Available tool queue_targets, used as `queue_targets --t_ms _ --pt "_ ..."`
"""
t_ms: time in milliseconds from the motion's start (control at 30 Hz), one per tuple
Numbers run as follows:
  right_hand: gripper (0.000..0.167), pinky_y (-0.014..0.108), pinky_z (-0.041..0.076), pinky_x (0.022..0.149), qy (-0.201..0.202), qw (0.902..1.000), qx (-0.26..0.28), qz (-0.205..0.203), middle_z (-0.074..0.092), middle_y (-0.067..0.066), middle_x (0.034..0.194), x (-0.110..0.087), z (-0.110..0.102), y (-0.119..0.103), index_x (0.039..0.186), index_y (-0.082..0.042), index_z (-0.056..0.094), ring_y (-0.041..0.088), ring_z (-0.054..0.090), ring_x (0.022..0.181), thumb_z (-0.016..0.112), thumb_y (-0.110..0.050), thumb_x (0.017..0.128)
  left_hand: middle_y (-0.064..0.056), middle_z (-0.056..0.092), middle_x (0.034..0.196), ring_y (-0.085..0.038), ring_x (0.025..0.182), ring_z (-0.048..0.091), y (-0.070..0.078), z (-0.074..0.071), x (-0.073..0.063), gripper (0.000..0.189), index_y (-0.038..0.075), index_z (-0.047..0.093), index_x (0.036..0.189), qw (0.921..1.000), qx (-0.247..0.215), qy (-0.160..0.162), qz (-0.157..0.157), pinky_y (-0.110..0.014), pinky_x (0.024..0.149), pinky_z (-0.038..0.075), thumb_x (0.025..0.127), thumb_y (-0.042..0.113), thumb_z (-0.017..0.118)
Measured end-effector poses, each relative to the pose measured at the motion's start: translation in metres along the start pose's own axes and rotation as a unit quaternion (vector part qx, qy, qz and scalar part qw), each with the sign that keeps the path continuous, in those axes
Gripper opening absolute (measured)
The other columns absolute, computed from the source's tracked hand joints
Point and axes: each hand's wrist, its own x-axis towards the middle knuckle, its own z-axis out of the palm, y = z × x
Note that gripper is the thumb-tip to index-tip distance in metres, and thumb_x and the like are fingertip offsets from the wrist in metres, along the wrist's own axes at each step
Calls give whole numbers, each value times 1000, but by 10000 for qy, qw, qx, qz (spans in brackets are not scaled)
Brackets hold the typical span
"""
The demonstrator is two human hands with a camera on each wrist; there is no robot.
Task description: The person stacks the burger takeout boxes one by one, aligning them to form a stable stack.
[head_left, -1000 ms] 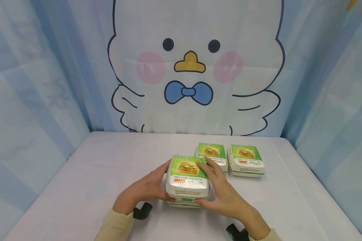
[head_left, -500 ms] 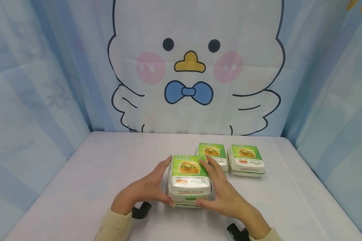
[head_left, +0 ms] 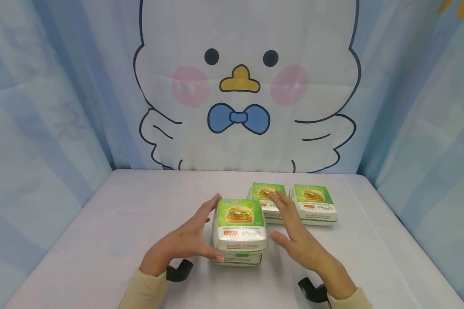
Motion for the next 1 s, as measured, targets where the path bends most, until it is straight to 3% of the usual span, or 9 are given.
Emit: queue_targets --t_ms 200,433,600,800,1000 --pt "69 81 18 107 304 9983 -232 438 4 10 166 2 -20 10 159 -24 15 44 9 150 50 -31 101 0 11 166 -21 153 16 0 2 2 138 26 0 160 9999 -103 118 -63 -51 119 33 60 39 95" --pt "63 83 18 105 609 9928 -288 989 4 14 165 -1 -44 29 158 -20 20 47 10 148 47 -32 102 1 12 166 -25 152 18 2 3 2 133 28 2 160 9996 -225 166 17 -50 117 37 63 37 94" --pt "62 84 15 105 646 9888 -263 1317 3 17 164 -5 -56 43 158 -17 21 49 8 148 46 -33 103 -1 13 166 -29 152 21 2 3 2 129 28 4 160 9995 -178 243 116 -51 114 41 66 38 92" --pt "65 80 16 108 763 9836 -615 1517 11 24 162 -10 -64 59 155 -5 25 51 9 147 49 -34 103 -1 19 164 -27 150 26 2 4 2 123 27 8 160 9993 -70 368 54 -49 111 44 69 41 90" --pt "71 77 15 110 574 9757 -963 1881 15 26 161 -13 -62 72 153 -1 26 50 8 147 53 -40 101 -1 24 162 -26 148 30 1 4 3 118 25 13 159 9993 -13 382 44 -49 110 46 70 43 88"
